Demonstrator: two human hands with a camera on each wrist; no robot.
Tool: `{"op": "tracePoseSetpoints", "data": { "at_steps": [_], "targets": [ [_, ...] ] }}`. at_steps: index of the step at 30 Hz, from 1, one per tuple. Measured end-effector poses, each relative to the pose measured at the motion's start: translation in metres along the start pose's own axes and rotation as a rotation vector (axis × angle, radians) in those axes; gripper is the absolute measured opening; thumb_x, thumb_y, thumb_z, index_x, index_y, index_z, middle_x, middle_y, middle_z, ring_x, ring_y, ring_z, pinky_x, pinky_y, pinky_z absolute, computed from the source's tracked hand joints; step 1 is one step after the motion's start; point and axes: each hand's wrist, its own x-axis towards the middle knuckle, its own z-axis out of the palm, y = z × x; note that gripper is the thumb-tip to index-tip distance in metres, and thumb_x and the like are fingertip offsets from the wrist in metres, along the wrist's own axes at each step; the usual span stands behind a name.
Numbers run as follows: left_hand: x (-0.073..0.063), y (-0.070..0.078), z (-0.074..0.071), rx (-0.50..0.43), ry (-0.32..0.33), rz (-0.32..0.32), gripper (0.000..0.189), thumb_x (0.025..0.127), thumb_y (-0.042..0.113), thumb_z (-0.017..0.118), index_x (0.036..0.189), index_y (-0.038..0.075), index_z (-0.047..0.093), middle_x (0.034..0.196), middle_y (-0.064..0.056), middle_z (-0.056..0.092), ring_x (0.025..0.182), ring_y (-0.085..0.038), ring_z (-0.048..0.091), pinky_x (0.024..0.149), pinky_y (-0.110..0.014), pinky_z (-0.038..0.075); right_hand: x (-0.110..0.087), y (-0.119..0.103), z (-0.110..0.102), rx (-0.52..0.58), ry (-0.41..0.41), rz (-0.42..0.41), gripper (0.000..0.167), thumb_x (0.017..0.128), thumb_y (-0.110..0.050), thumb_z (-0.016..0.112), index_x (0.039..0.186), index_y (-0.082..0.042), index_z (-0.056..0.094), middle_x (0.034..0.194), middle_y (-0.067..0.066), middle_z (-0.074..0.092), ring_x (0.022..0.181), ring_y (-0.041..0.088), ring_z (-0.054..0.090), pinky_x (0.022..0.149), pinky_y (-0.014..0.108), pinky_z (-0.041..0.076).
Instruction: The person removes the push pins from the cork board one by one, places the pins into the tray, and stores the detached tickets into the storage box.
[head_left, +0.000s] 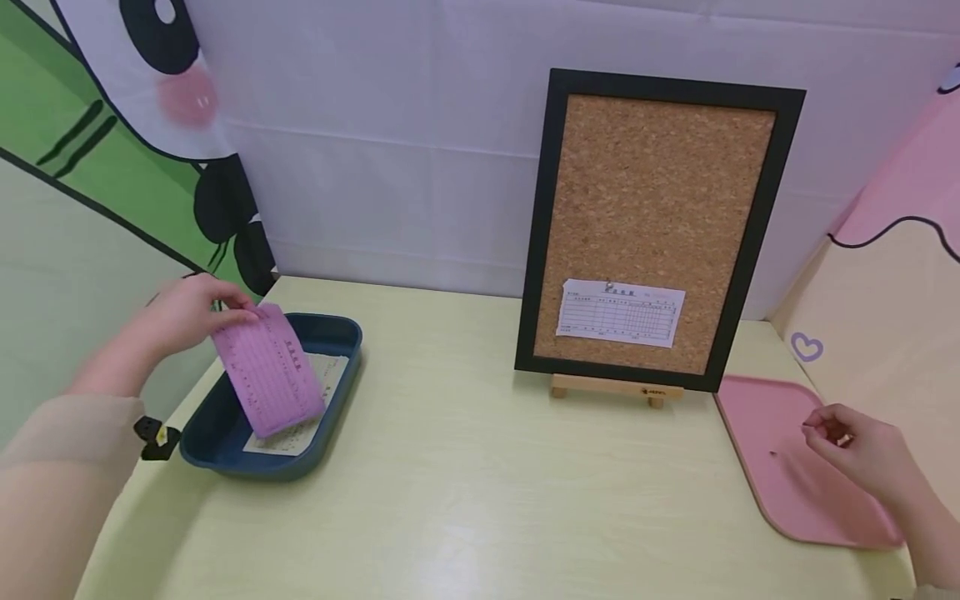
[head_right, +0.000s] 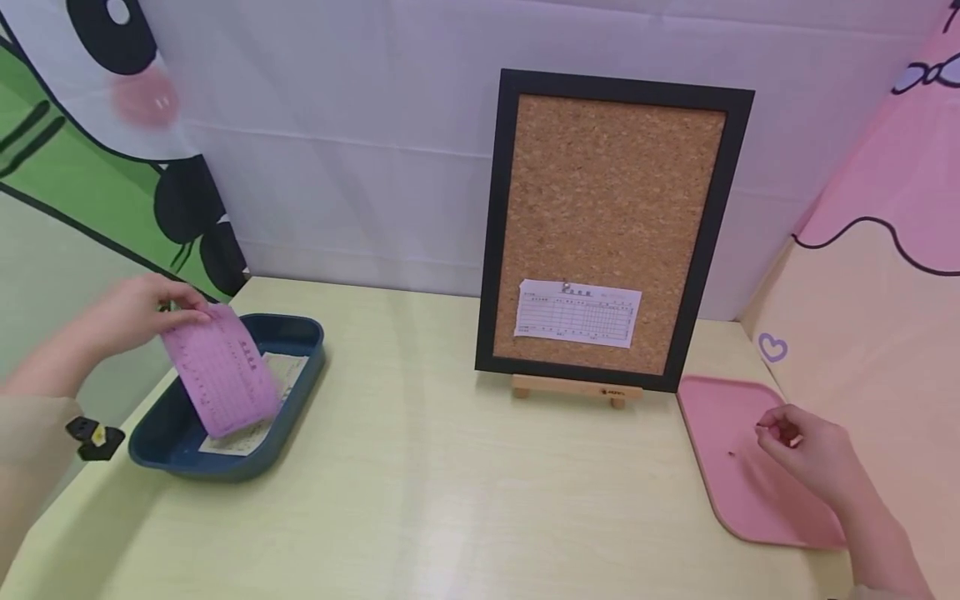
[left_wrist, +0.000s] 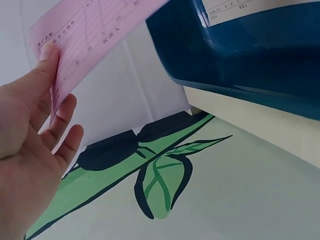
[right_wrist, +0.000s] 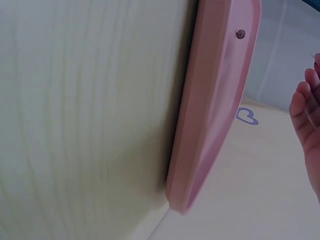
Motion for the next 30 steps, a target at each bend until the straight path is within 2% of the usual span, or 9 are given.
{"op": "tracePoseSetpoints", "data": {
  "at_steps": [6,13,17,25,30],
  "targets": [
    [0.012,-0.001,0.009,-0.005,-0.111,0.048,0.006,0.084,0.013,0.071,0.089,0.012,0.070,0.087,-0.003,0.068,0.077,-0.018,0.055,0.067,-0.034,0.043,0.003,0.008,0.001,-0.036,-0.037,-0.021,0.018,0.073,0.001,0.072,0.083,-0.010,0.062,0.066,-0.020,0.053,0.060,-0.008,0.046,0.054,0.010,0.036],
    [0.022,-0.001,0.021,-0.067,-0.192,0.034,0.004,0.084,0.012,0.070,0.087,0.010,0.069,0.084,-0.003,0.066,0.076,-0.020,0.053,0.066,-0.034,0.045,0.007,0.014,0.005,-0.015,-0.078,0.023,0.013,0.077,-0.004,0.072,0.087,-0.007,0.064,0.069,-0.020,0.055,0.063,-0.007,0.046,0.055,0.012,0.037],
    [0.025,-0.002,0.031,-0.070,-0.208,0.034,0.005,0.084,0.013,0.070,0.087,0.009,0.068,0.082,-0.002,0.064,0.075,-0.020,0.052,0.065,-0.032,0.044,0.013,0.017,0.008,0.007,-0.095,0.046,0.012,0.080,-0.005,0.071,0.089,-0.006,0.063,0.070,-0.018,0.056,0.064,-0.006,0.046,0.055,0.012,0.037],
    [0.031,0.003,0.050,-0.088,-0.211,0.062,0.004,0.082,0.009,0.072,0.085,0.009,0.069,0.078,-0.001,0.062,0.073,-0.019,0.051,0.063,-0.032,0.042,0.021,0.014,0.020,-0.012,-0.225,0.077,0.015,0.081,-0.010,0.072,0.090,-0.003,0.062,0.073,-0.007,0.055,0.064,-0.002,0.044,0.054,0.017,0.038],
    [0.037,0.003,0.063,-0.081,-0.203,0.110,0.005,0.081,0.009,0.073,0.079,0.011,0.069,0.074,0.001,0.061,0.069,-0.017,0.051,0.063,-0.031,0.042,0.021,0.019,0.029,0.002,-0.282,0.082,0.014,0.080,-0.010,0.073,0.088,-0.005,0.063,0.072,-0.004,0.055,0.061,0.000,0.045,0.052,0.020,0.041]
  ]
}}
